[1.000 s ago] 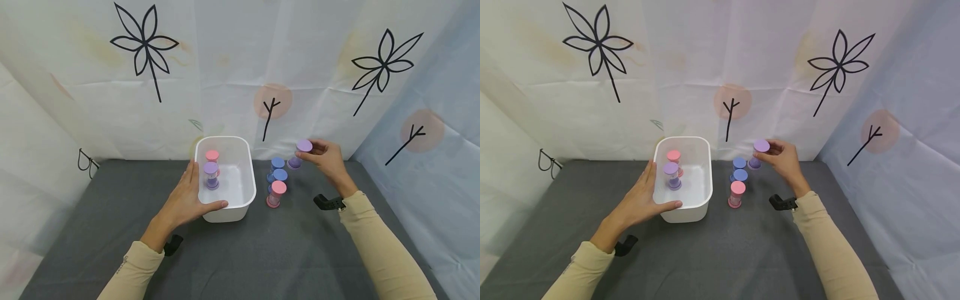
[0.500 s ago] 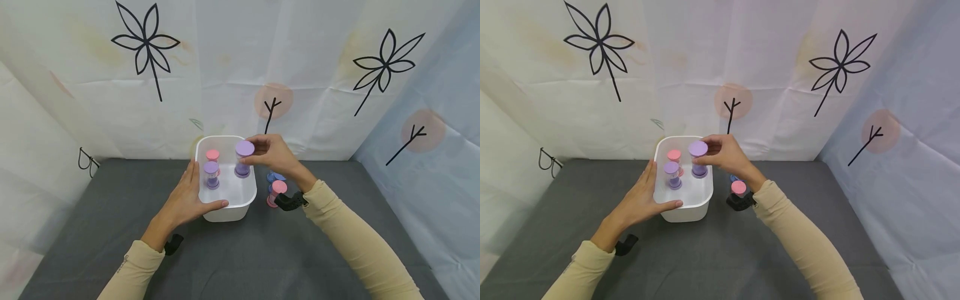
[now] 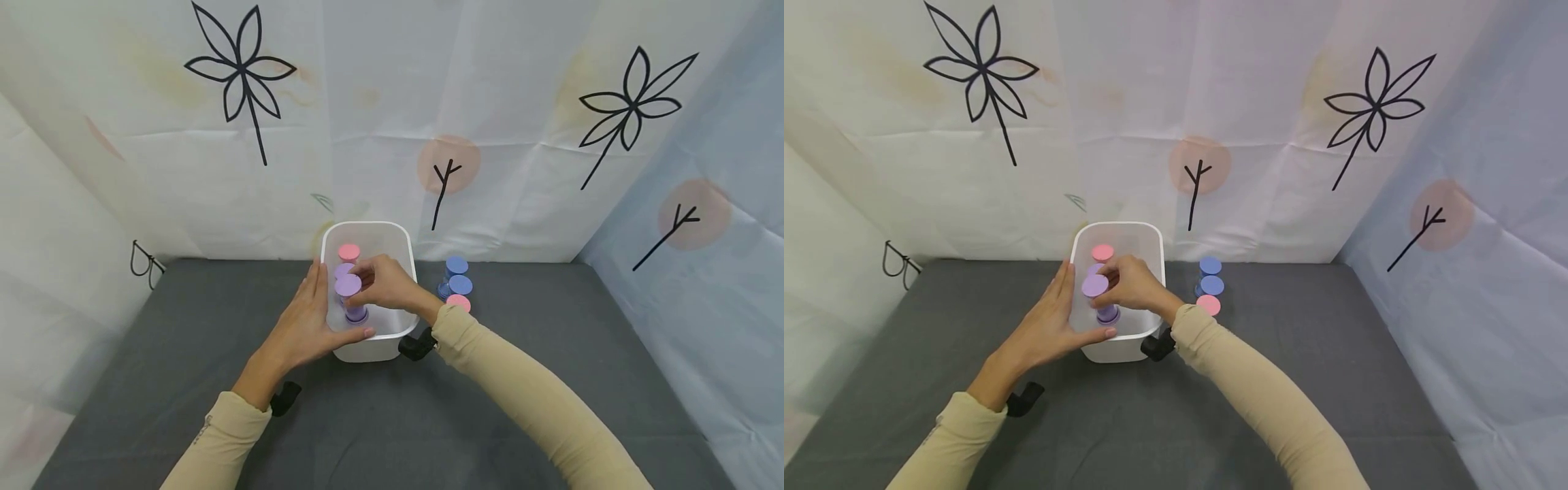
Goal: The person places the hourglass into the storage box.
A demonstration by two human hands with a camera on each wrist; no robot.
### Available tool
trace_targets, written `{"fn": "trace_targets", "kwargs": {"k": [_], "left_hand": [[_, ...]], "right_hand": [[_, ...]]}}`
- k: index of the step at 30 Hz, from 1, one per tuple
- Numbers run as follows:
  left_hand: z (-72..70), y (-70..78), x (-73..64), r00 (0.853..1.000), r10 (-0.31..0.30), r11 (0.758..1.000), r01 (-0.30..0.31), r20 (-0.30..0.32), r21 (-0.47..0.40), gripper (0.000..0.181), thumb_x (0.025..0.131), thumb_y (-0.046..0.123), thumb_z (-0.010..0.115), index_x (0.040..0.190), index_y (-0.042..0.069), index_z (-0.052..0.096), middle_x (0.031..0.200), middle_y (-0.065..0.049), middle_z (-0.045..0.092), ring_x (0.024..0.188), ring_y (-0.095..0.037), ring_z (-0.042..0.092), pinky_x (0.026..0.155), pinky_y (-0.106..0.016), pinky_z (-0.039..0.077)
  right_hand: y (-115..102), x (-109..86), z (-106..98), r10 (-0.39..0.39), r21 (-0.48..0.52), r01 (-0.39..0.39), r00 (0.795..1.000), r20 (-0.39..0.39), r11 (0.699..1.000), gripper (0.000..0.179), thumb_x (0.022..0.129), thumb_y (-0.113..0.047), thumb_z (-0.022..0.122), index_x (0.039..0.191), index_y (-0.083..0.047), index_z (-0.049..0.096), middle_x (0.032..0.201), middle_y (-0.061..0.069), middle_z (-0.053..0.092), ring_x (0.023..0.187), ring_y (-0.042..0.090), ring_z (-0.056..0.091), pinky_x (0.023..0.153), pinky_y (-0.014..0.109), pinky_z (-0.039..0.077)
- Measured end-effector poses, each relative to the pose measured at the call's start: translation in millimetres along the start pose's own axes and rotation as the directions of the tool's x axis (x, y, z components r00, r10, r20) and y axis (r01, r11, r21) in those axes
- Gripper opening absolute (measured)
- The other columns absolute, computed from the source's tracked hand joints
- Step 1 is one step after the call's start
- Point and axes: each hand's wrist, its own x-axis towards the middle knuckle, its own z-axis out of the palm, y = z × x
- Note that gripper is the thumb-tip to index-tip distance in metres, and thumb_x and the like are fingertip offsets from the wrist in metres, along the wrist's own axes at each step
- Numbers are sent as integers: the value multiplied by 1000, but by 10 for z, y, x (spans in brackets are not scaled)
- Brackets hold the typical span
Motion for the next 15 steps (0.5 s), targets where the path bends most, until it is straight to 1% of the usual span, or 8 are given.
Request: {"fn": "trace_targets", "kwargs": {"k": [5,9,13,15], "left_hand": [[14,-3,6,1000,25,1000,-25,-19,0,137,75,82,66,161,5,-8,168,-9,-16,154,-39,3,118,-60,20],[14,-4,7,999,41,999,-41,-25,7,137,76,80,67,161,3,-8,168,-11,-15,153,-41,4,118,-60,21],[7,-5,7,999,44,999,-44,-27,13,137,77,78,69,161,3,-9,168,-12,-15,153,-42,5,117,-61,22],[6,-6,7,999,41,999,-41,-24,12,137,77,78,68,161,3,-9,168,-12,-15,153,-42,4,117,-61,21]], "right_hand": [[42,54,105,32,-93,-31,999,9,995,39,76,-6,89,111,2,73,104,9,75,92,15,72,83,23,55],[51,74,147,61,-179,-60,998,-2,982,44,74,-9,90,113,2,73,103,8,75,90,14,70,80,22,55],[62,89,171,58,-234,-58,998,-7,970,43,73,-13,92,111,0,74,99,6,75,86,11,68,75,21,53],[69,92,177,51,-242,-51,999,-9,969,43,73,-13,92,110,0,75,98,5,76,84,11,68,74,21,52]]}}
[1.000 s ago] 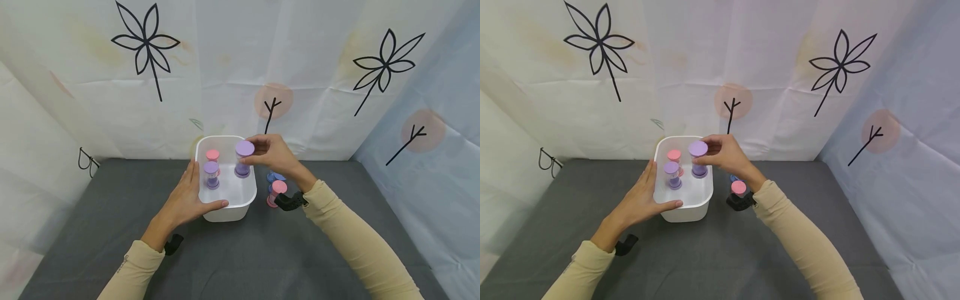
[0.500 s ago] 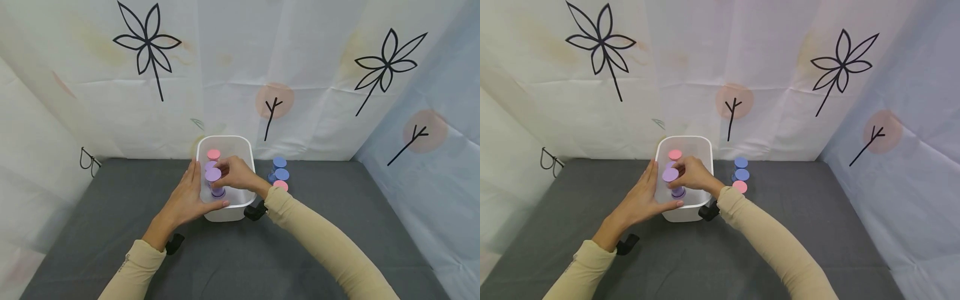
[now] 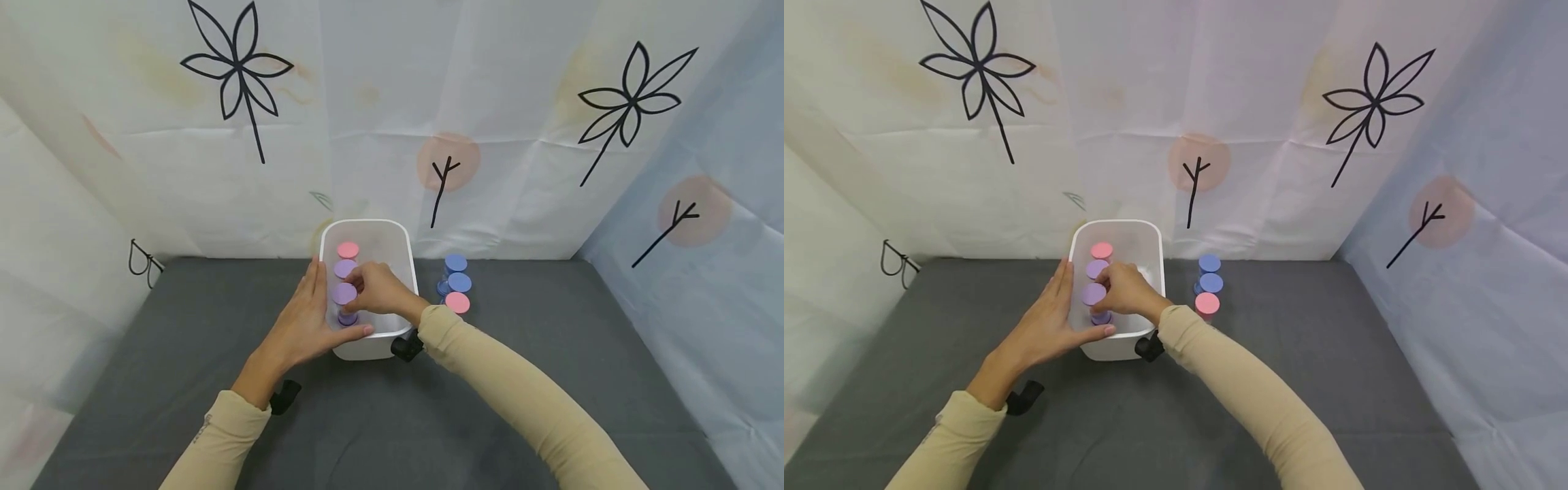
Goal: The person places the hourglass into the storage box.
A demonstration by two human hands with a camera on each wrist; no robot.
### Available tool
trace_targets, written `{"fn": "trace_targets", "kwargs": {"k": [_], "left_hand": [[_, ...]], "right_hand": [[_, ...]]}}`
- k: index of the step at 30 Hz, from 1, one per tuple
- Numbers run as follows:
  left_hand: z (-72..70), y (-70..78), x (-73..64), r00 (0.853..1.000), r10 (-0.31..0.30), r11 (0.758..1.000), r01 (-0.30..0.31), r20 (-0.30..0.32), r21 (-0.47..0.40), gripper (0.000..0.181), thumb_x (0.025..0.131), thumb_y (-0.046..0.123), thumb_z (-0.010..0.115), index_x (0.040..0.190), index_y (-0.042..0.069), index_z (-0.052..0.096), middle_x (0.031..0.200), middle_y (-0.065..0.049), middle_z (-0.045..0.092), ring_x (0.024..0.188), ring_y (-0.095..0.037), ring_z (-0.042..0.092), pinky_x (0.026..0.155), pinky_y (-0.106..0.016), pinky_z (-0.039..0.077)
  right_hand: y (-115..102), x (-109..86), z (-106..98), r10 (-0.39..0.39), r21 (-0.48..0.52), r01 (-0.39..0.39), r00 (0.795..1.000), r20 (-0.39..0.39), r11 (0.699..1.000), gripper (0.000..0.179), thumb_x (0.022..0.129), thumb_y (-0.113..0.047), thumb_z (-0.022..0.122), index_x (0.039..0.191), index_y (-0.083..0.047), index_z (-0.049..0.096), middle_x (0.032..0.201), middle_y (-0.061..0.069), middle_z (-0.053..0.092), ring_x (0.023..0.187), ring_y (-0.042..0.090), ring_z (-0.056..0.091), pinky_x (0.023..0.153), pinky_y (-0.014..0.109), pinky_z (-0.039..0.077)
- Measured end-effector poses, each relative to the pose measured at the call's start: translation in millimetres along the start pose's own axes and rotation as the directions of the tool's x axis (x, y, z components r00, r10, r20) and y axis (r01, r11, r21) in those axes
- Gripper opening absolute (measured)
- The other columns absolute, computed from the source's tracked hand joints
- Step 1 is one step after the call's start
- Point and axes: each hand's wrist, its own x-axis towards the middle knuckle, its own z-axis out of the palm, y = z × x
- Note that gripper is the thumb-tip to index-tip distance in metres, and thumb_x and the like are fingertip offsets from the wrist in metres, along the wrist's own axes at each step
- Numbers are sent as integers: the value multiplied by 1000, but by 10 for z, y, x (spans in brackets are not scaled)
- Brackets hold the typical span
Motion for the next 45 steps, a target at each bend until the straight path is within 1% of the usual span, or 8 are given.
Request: {"fn": "trace_targets", "kwargs": {"k": [7,13,17,24,29,34,37,45], "left_hand": [[-2,1,-1,1000,-19,1000,19,10,2,137,76,81,66,161,4,-9,168,-10,-16,154,-39,3,118,-59,21],[0,11,-1,999,-34,999,34,2,-14,139,74,82,67,161,6,-9,168,-9,-15,154,-39,3,117,-62,21],[8,8,9,999,-32,999,32,-3,-31,141,72,82,69,161,8,-11,168,-8,-15,154,-38,3,117,-62,22],[8,2,12,999,-34,999,33,-12,-32,141,71,82,70,162,9,-9,169,-7,-13,154,-37,5,116,-61,24],[11,2,9,999,-33,999,33,-12,-36,141,71,82,70,162,7,-7,169,-8,-12,155,-36,4,118,-59,22],[11,-4,7,1000,-22,999,22,-17,-32,141,71,80,72,162,7,-7,169,-9,-12,155,-35,4,119,-59,20],[6,-2,3,1000,-23,999,23,-14,-31,140,72,80,72,162,7,-8,169,-9,-13,155,-36,4,119,-59,20],[8,11,-1,999,-34,999,34,-8,-38,141,71,80,72,162,8,-8,169,-9,-12,155,-35,4,118,-59,21]], "right_hand": [[-42,-80,-90,18,5,-18,999,-29,1000,46,75,-17,91,114,-1,74,107,8,76,99,21,71,87,28,55],[-61,-267,-370,-14,116,25,995,-96,993,51,80,-15,88,123,5,69,118,17,71,110,30,69,96,35,53],[-12,-507,-605,-15,227,56,984,-180,972,52,81,-13,87,126,5,67,121,17,70,113,29,68,98,38,52],[297,-1050,-844,85,369,20,960,-267,929,55,82,-12,87,130,2,65,130,17,66,122,31,63,99,36,52],[578,-1413,-825,125,357,3,934,-334,934,54,82,-9,85,130,5,64,129,20,65,121,38,62,95,29,53],[807,-1631,-736,173,313,-28,879,-444,949,53,81,-8,86,127,8,64,123,23,68,114,38,66,91,27,54],[914,-1678,-652,211,288,-76,855,-474,955,53,80,-11,88,125,7,66,120,22,69,111,38,67,91,29,55],[1014,-1556,-373,243,293,-104,836,-491,950,52,74,-8,91,119,5,70,115,20,71,105,36,71,91,45,56]]}}
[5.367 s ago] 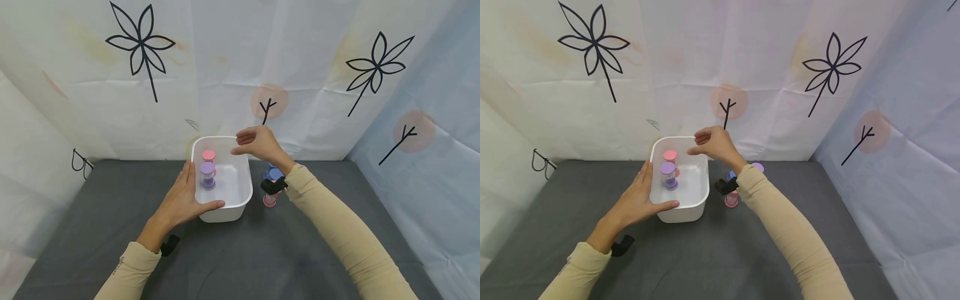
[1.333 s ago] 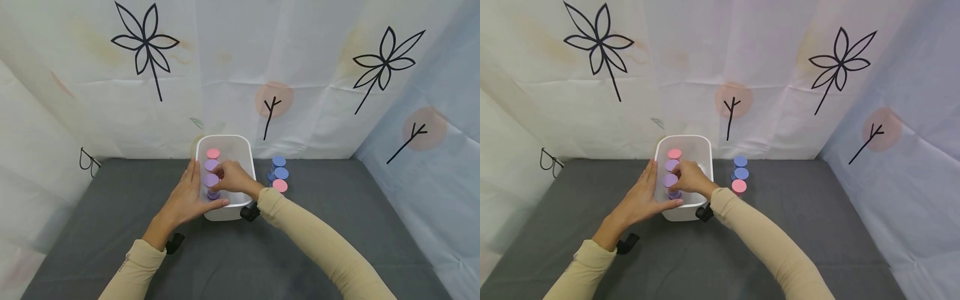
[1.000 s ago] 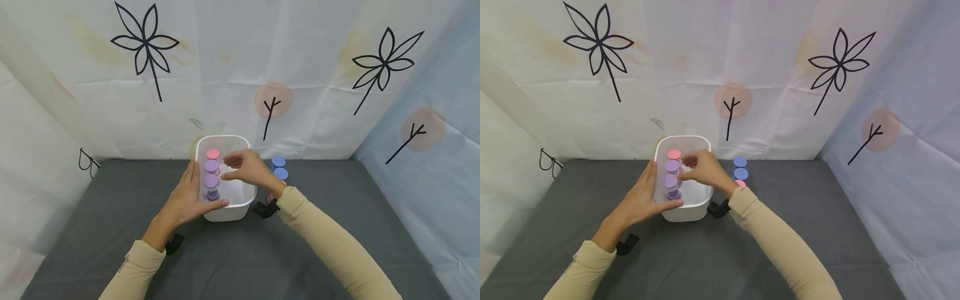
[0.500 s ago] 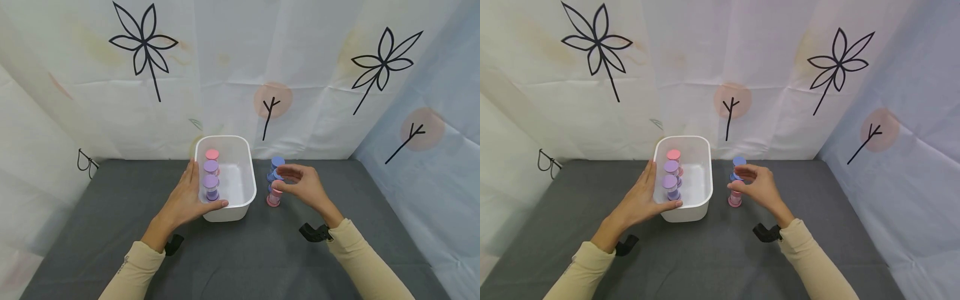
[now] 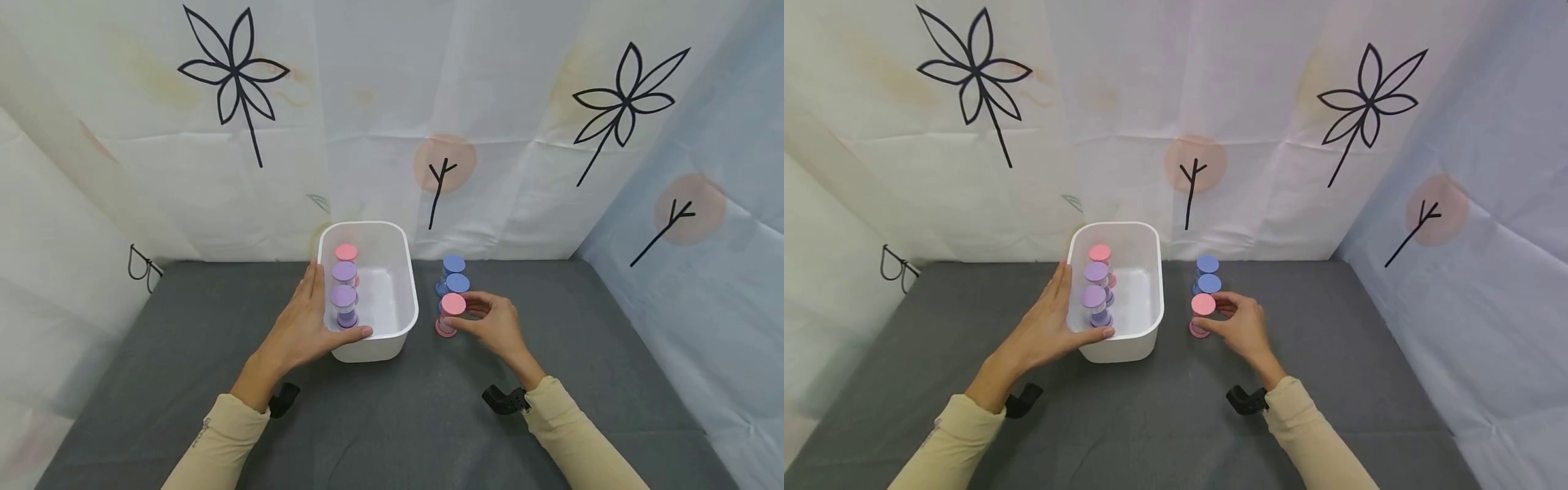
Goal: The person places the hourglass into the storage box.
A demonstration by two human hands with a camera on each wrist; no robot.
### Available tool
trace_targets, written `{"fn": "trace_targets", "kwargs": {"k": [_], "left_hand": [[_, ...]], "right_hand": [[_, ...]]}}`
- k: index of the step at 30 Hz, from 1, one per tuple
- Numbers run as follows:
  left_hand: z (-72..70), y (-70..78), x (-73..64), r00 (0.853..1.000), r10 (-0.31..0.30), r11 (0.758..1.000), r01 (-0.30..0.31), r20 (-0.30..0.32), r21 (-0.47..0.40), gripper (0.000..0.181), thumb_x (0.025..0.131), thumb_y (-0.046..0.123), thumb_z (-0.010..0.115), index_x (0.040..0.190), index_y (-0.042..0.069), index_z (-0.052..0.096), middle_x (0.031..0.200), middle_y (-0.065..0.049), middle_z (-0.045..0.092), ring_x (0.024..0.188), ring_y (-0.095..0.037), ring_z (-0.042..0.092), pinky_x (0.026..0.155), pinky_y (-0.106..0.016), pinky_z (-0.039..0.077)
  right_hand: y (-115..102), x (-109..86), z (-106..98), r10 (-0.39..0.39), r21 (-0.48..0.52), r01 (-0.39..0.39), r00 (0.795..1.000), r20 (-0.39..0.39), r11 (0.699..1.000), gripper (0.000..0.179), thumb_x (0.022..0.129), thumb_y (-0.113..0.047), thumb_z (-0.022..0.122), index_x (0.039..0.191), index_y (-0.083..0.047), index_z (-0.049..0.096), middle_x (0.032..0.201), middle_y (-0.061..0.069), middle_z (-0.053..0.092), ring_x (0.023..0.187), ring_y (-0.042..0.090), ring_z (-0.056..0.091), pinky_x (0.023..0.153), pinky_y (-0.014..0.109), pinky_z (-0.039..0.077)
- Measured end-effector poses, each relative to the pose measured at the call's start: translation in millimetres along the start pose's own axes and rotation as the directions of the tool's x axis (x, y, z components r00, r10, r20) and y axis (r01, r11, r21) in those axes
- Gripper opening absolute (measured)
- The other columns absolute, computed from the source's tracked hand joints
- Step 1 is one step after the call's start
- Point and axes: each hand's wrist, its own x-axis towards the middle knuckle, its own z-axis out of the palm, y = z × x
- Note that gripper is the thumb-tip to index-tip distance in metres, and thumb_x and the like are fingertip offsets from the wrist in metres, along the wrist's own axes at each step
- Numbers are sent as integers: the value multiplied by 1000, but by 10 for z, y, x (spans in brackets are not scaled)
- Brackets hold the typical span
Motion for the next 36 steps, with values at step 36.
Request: {"fn": "trace_targets", "kwargs": {"k": [36], "left_hand": [[-5,-43,14,999,35,999,-35,-8,-2,139,72,80,70,162,10,-10,168,-4,-16,155,-36,3,116,-63,24]], "right_hand": [[-1253,569,766,-194,181,119,856,479,976,42,77,-8,88,116,1,73,105,7,74,95,18,72,86,30,57]]}}
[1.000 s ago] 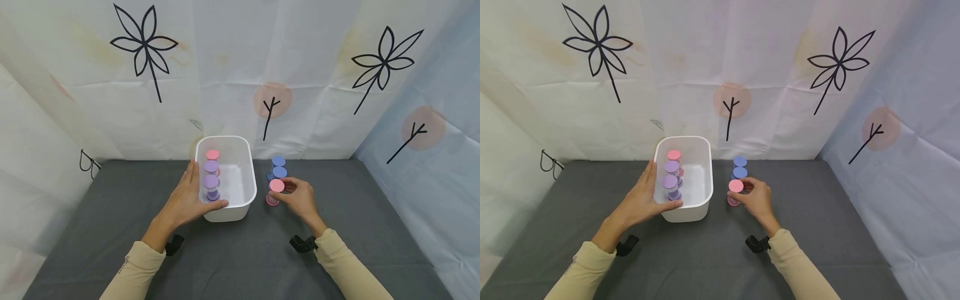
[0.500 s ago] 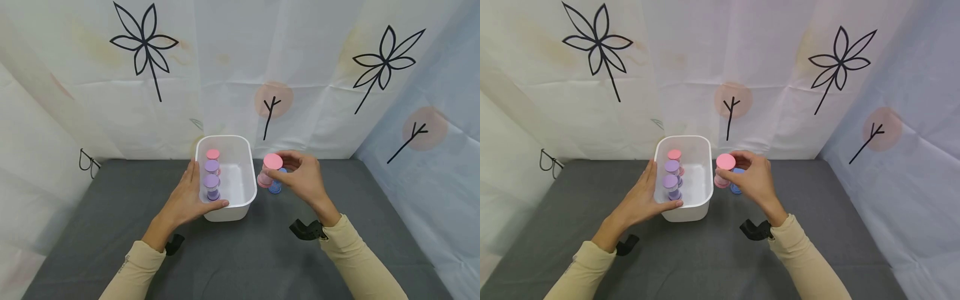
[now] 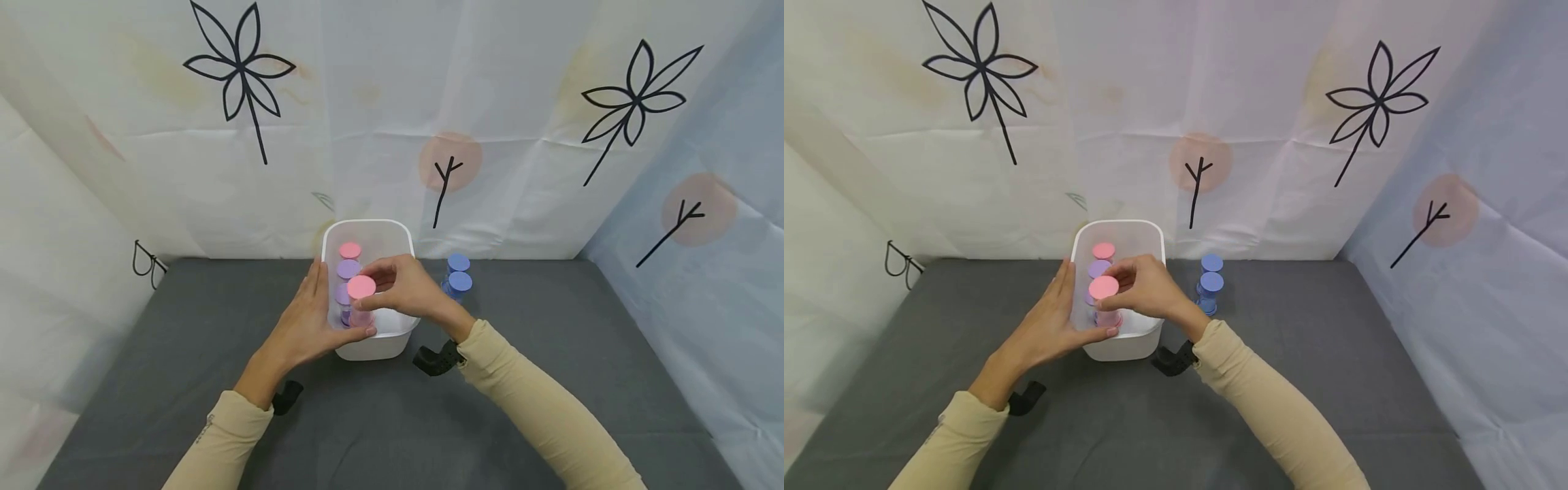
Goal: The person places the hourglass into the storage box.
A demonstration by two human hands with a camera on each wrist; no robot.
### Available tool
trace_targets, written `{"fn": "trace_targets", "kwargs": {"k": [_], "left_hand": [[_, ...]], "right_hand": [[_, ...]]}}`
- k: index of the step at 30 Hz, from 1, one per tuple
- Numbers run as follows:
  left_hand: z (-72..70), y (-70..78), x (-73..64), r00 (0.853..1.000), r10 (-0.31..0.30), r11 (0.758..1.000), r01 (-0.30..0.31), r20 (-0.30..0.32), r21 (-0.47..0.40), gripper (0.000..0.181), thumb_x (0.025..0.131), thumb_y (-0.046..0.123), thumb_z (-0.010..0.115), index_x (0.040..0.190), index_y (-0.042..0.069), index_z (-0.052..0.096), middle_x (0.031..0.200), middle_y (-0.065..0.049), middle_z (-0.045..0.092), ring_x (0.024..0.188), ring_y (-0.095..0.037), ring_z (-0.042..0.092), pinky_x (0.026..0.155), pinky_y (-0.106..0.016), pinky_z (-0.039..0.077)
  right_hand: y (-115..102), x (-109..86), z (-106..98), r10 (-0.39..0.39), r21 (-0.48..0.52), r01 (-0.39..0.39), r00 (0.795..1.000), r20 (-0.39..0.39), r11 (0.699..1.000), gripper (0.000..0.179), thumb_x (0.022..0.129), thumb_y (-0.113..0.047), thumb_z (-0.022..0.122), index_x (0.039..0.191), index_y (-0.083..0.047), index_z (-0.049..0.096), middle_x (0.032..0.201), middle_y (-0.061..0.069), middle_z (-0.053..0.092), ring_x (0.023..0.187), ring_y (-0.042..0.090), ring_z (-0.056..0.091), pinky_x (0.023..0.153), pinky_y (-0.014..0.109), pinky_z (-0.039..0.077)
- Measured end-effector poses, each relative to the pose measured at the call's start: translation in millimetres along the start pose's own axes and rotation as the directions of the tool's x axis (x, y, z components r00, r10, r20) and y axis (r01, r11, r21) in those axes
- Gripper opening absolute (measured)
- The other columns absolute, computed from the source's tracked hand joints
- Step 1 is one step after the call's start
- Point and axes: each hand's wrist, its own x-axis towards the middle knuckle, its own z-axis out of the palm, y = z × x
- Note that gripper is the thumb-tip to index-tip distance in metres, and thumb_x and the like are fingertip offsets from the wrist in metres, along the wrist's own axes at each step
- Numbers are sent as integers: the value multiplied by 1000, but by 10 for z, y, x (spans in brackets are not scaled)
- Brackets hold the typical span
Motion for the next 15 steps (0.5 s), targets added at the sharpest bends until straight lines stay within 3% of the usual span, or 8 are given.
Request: {"fn": "trace_targets", "kwargs": {"k": [6,15], "left_hand": [[-9,10,-14,1000,-15,1000,15,12,-9,139,73,81,69,161,11,-12,167,-2,-19,155,-35,1,116,-63,23],[12,21,-9,1000,-3,1000,3,13,3,140,73,81,70,161,4,-8,168,-6,-17,154,-37,2,117,-60,22]], "right_hand": [[166,169,227,8,-131,9,992,127,991,35,76,-9,89,108,-2,76,99,3,75,89,11,71,82,24,56],[183,228,338,30,-347,29,986,163,937,28,76,-11,89,101,-4,79,89,-1,76,80,8,66,72,20,52]]}}
